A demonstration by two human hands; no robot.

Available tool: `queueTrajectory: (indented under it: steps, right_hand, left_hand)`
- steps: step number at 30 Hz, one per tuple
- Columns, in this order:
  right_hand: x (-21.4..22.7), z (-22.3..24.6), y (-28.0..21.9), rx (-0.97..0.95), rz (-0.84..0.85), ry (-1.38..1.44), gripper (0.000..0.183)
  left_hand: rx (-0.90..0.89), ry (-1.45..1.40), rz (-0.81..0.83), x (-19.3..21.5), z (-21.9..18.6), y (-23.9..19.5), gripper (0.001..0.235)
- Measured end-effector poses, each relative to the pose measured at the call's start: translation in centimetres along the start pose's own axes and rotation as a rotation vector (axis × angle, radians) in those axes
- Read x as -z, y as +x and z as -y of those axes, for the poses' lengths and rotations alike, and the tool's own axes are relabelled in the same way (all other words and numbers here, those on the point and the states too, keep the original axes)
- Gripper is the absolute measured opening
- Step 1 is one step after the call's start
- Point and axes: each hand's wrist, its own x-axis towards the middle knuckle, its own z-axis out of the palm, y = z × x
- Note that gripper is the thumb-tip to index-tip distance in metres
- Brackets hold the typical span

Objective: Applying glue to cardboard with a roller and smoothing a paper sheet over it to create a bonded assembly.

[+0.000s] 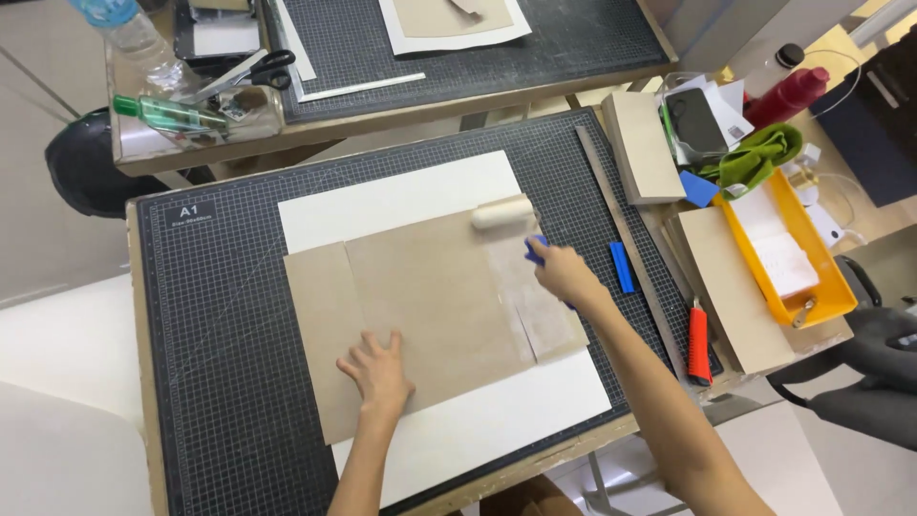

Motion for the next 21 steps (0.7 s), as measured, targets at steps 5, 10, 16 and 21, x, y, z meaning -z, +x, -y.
queueTrajectory:
  steps: [5, 10, 16, 21]
  right_hand:
    - [1.6, 0.3, -6.0, -0.025, 0.08, -0.011, 0.055]
    - [3.5, 1.0, -9.5, -0.195, 0.278, -0.032, 0.055]
    - [2.7, 1.5, 0.0, -0.085, 0.016, 0.06, 0.057]
    - [5.5, 0.7, -6.0, -0.216, 0.231, -0.032, 0.055]
  left_hand:
    - [-0.001, 0.026, 0.004, 0.2, 0.0, 0.0, 0.102]
    - [-0.01, 0.015, 0.005, 0.3, 0.2, -0.2, 0.104]
    - [0.006, 0.014, -0.003, 0.8, -0.4, -0.4, 0.102]
    - [0.003, -0.019, -0.001, 0.9, -0.1, -0.5, 0.1]
